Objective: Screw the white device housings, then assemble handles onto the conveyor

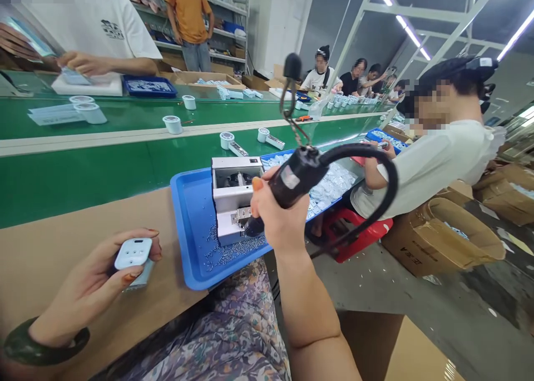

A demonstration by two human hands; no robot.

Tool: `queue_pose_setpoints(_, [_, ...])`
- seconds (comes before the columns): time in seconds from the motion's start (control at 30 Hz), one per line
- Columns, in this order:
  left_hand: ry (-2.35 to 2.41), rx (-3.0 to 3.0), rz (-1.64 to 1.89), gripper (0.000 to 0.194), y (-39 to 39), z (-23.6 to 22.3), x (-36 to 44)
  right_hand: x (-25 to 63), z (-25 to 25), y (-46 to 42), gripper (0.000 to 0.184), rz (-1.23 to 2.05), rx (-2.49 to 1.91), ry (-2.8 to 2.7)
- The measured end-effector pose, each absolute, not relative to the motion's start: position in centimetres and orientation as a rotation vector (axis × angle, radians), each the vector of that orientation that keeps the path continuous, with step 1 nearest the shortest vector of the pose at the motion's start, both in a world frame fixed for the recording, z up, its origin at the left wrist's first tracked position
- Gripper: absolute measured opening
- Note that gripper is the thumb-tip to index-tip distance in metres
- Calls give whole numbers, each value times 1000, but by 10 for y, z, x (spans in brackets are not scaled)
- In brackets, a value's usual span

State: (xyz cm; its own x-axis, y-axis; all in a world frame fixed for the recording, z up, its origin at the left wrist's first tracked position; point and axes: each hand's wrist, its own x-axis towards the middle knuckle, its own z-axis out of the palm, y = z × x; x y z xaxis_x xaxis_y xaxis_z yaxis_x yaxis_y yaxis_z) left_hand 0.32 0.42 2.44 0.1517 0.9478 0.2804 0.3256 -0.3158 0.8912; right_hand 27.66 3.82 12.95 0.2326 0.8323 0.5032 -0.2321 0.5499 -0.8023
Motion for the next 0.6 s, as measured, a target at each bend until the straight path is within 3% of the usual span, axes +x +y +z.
queue_pose_setpoints(0.37, [1008,2123,1075,43,12,30,8,216,172,21,31,1190,-389,-1028])
queue_pose_setpoints(0.6, [921,2154,1107,45,10,26,8,196,172,22,34,1206,-391,-1126])
